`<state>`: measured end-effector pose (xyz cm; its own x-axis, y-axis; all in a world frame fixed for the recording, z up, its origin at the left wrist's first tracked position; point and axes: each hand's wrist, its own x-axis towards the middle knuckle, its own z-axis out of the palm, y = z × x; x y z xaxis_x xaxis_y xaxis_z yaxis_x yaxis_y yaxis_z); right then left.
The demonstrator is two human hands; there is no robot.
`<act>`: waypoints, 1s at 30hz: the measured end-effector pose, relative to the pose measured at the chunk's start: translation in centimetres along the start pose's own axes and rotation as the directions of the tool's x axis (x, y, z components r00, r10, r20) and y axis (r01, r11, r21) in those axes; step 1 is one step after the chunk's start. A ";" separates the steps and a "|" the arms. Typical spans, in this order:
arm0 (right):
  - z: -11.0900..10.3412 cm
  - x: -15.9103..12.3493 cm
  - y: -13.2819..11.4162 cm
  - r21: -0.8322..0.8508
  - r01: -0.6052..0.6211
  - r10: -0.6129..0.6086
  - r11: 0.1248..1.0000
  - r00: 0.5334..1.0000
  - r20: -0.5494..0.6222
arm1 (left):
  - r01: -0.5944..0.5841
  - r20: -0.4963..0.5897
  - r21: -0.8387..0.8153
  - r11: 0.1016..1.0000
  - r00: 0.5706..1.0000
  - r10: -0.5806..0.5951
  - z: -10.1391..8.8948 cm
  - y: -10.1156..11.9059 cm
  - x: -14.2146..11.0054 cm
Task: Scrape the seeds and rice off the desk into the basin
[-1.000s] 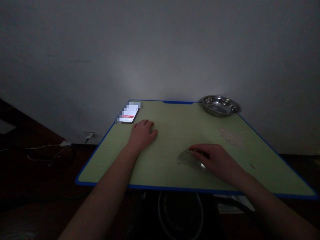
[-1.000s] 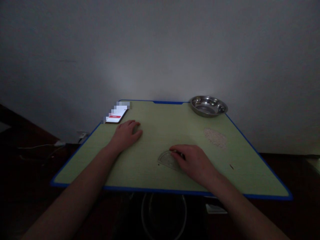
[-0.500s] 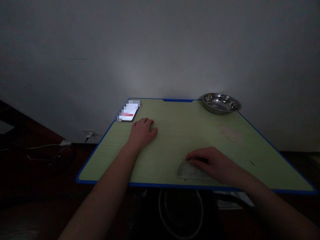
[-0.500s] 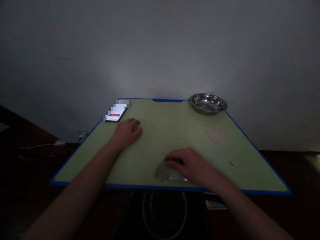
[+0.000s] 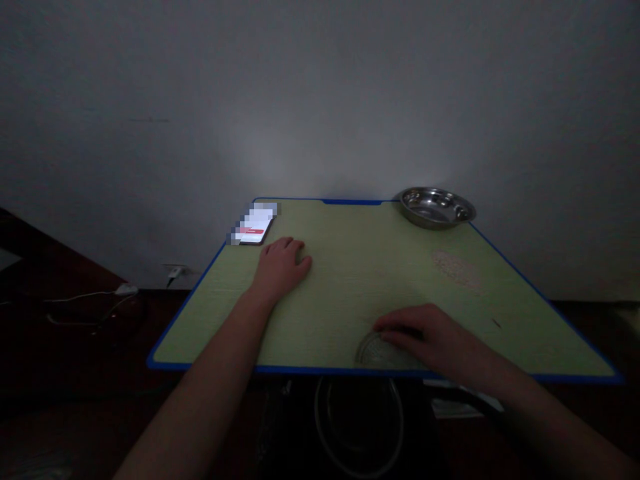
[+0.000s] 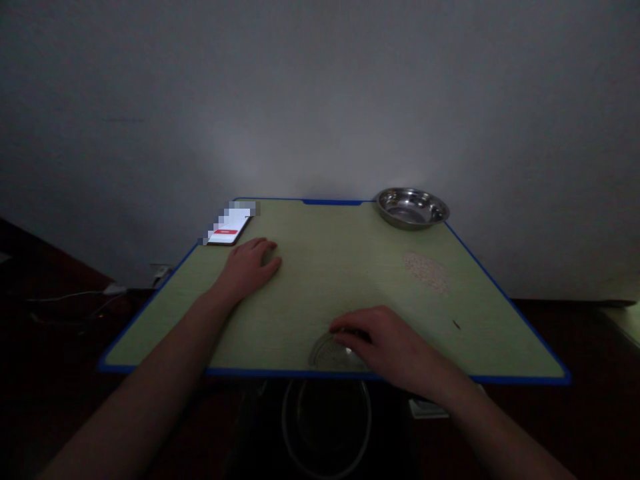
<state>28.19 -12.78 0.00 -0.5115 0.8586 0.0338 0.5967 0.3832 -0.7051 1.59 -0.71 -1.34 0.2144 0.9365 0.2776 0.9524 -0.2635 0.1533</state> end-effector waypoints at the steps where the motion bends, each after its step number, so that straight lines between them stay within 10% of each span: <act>1: 0.1 -0.1 -0.1 -0.001 -0.002 0.002 1.000 1.000 -0.003 | 0.001 0.000 0.005 1.000 1.000 -0.001 0.0 0.0 0.0; 14: -1.5 -1.2 -0.5 0.174 -0.169 0.218 0.970 0.922 -0.319 | -0.011 -0.039 0.035 0.999 0.999 0.012 0.1 -0.2 -0.1; 20: 0.7 1.4 -3.2 0.034 -0.100 0.105 0.994 0.954 -0.280 | -0.014 -0.026 0.043 0.999 1.000 0.015 0.3 -0.7 0.2; 25: -6.6 0.5 2.5 -0.052 -0.327 0.239 0.944 0.782 -0.576 | -0.020 -0.038 0.048 0.999 0.999 0.021 0.2 -0.7 0.3; 30: -14.5 -1.9 9.6 -0.416 -0.741 0.387 0.526 0.645 -0.659 | -0.004 -0.053 0.044 0.999 0.999 0.006 -0.1 -0.5 0.3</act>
<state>43.88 -5.82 3.44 0.3085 0.9265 0.2155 0.9507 -0.2930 -0.1014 1.14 -0.27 -1.25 0.2084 0.9212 0.3287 0.9601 -0.2567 0.1107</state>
